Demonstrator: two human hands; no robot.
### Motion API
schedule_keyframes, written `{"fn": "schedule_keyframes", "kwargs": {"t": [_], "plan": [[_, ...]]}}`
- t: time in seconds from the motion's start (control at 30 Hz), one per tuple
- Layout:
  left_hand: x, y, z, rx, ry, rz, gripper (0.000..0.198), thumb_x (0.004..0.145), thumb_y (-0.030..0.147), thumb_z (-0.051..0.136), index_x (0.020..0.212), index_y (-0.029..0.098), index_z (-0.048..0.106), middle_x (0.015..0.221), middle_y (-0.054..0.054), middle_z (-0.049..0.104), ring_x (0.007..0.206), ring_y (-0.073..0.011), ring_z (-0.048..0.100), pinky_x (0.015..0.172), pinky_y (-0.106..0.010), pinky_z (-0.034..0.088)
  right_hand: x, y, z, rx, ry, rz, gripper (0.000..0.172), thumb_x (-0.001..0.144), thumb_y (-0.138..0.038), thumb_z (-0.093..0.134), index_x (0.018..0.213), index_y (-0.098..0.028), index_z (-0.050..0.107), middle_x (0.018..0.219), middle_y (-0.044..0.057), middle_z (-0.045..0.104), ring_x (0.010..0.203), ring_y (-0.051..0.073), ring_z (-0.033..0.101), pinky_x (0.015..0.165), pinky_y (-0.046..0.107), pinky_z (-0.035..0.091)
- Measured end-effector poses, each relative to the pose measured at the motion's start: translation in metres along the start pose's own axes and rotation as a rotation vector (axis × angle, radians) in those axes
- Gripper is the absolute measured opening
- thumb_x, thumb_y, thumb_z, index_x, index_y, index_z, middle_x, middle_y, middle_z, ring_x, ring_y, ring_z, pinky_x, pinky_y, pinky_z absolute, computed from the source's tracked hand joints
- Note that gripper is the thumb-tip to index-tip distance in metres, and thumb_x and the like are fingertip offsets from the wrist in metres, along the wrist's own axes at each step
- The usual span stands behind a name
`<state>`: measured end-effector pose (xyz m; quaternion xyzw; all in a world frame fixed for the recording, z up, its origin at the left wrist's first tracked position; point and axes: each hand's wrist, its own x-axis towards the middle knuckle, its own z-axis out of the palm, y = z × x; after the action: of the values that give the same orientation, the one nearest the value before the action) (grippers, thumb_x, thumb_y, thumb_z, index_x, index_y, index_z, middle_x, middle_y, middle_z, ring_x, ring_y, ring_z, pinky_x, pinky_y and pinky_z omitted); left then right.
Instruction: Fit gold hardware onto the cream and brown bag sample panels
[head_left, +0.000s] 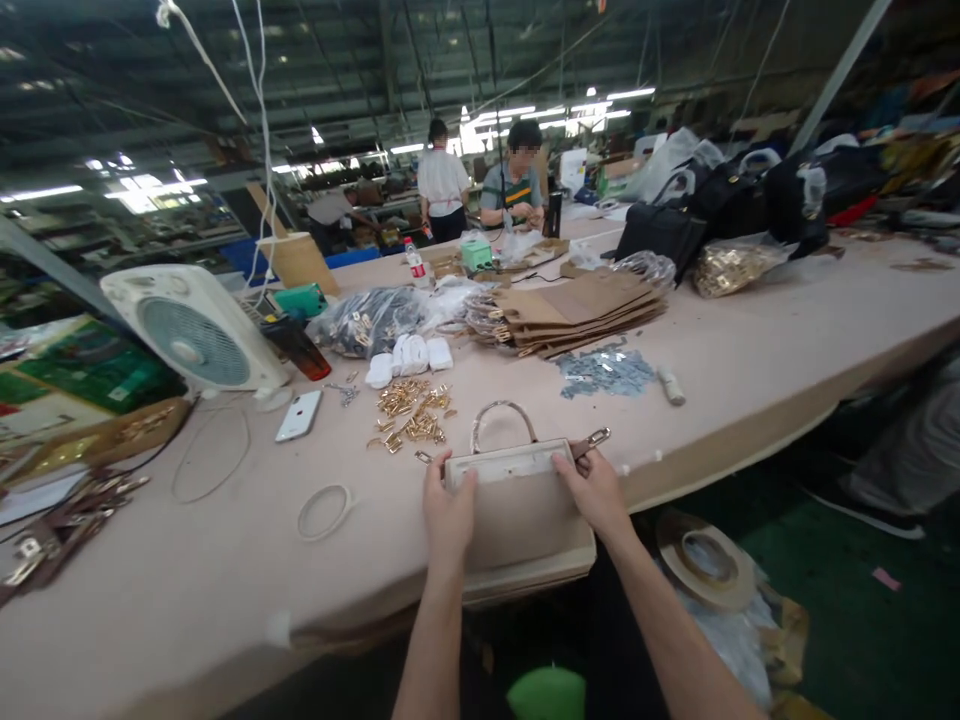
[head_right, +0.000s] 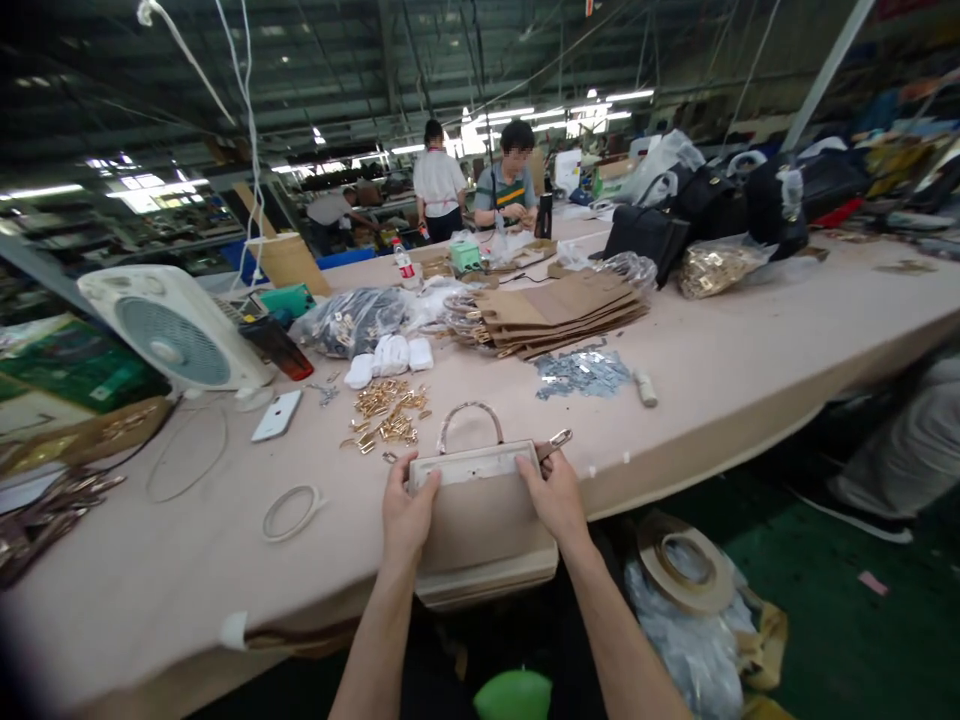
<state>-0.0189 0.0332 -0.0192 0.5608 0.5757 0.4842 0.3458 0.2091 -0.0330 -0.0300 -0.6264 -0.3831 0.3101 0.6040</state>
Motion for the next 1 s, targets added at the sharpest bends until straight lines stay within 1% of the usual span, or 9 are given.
{"fn": "schedule_keyframes", "kwargs": {"t": [0.17, 0.27, 0.4, 0.53, 0.6, 0.7, 0.8, 0.87, 1.0], "plan": [[-0.004, 0.006, -0.004, 0.205, 0.050, -0.001, 0.048, 0.085, 0.029, 0.068, 0.132, 0.018, 0.059, 0.129, -0.013, 0.062, 0.126, -0.0275, 0.057, 0.114, -0.045, 0.041, 0.007, 0.005, -0.004, -0.388, 0.012, -0.040, 0.035, 0.089, -0.050, 0.064, 0.109, -0.022, 0.066, 0.093, 0.006, 0.077, 0.083, 0.025, 0.073, 0.081, 0.037, 0.055], [-0.007, 0.012, -0.007, 0.280, 0.036, -0.008, 0.052, 0.088, 0.028, 0.066, 0.138, 0.020, 0.055, 0.129, -0.013, 0.060, 0.126, -0.0281, 0.057, 0.114, -0.046, 0.043, 0.010, 0.005, -0.005, -0.554, 0.002, -0.130, 0.030, 0.089, -0.049, 0.062, 0.101, -0.023, 0.070, 0.096, 0.007, 0.077, 0.090, 0.026, 0.070, 0.085, 0.038, 0.051], [-0.011, 0.017, -0.009, 0.404, -0.004, 0.010, 0.040, 0.092, 0.033, 0.063, 0.130, 0.023, 0.064, 0.125, -0.013, 0.057, 0.121, -0.0298, 0.060, 0.110, -0.048, 0.046, 0.018, 0.010, -0.009, -0.573, -0.038, -0.190, 0.029, 0.089, -0.049, 0.063, 0.097, -0.022, 0.073, 0.104, 0.008, 0.077, 0.100, 0.028, 0.066, 0.094, 0.041, 0.048], [-0.010, 0.019, -0.012, 0.568, 0.084, 0.213, 0.034, 0.090, 0.034, 0.068, 0.122, 0.022, 0.070, 0.152, -0.017, 0.040, 0.138, -0.0391, 0.045, 0.116, -0.060, 0.037, 0.028, 0.016, -0.012, -0.524, -0.098, -0.187, 0.034, 0.088, -0.045, 0.066, 0.110, -0.021, 0.074, 0.108, 0.008, 0.077, 0.100, 0.027, 0.068, 0.096, 0.041, 0.049], [-0.008, 0.020, -0.013, 0.576, 0.085, 0.347, 0.029, 0.091, 0.029, 0.067, 0.118, 0.022, 0.072, 0.154, -0.015, 0.041, 0.140, -0.0391, 0.041, 0.116, -0.062, 0.035, 0.033, 0.016, -0.013, -0.519, -0.145, -0.197, 0.032, 0.088, -0.043, 0.065, 0.110, -0.022, 0.076, 0.105, 0.008, 0.077, 0.096, 0.026, 0.069, 0.094, 0.040, 0.050], [-0.006, 0.019, -0.010, 0.496, -0.079, 0.530, 0.026, 0.096, 0.017, 0.054, 0.112, 0.023, 0.073, 0.132, -0.010, 0.063, 0.127, -0.0300, 0.053, 0.111, -0.053, 0.045, 0.037, 0.013, -0.013, -0.534, -0.185, -0.207, 0.029, 0.088, -0.039, 0.065, 0.108, -0.024, 0.079, 0.103, 0.007, 0.078, 0.093, 0.026, 0.069, 0.092, 0.040, 0.051], [-0.010, 0.019, -0.002, 0.472, -0.264, 0.651, 0.034, 0.096, 0.009, 0.048, 0.118, 0.023, 0.072, 0.121, -0.008, 0.071, 0.115, -0.0251, 0.059, 0.105, -0.046, 0.050, 0.038, 0.011, -0.013, -0.537, -0.195, -0.209, 0.027, 0.088, -0.037, 0.067, 0.107, -0.025, 0.080, 0.105, 0.007, 0.078, 0.094, 0.025, 0.070, 0.093, 0.039, 0.051], [-0.015, 0.022, 0.004, 0.542, -0.276, 0.665, 0.031, 0.096, 0.019, 0.057, 0.124, 0.022, 0.069, 0.127, -0.009, 0.069, 0.116, -0.0274, 0.059, 0.105, -0.048, 0.049, 0.040, 0.009, -0.013, -0.535, -0.206, -0.201, 0.027, 0.088, -0.036, 0.068, 0.108, -0.024, 0.080, 0.105, 0.007, 0.079, 0.094, 0.025, 0.070, 0.093, 0.039, 0.052], [-0.023, 0.035, 0.018, 0.735, -0.224, 0.652, 0.044, 0.092, 0.045, 0.069, 0.129, 0.021, 0.067, 0.128, -0.012, 0.066, 0.113, -0.0319, 0.058, 0.099, -0.049, 0.049, 0.044, 0.002, -0.015, -0.547, -0.229, -0.165, 0.027, 0.087, -0.035, 0.070, 0.108, -0.023, 0.081, 0.103, 0.008, 0.078, 0.092, 0.024, 0.070, 0.091, 0.038, 0.052]]}}
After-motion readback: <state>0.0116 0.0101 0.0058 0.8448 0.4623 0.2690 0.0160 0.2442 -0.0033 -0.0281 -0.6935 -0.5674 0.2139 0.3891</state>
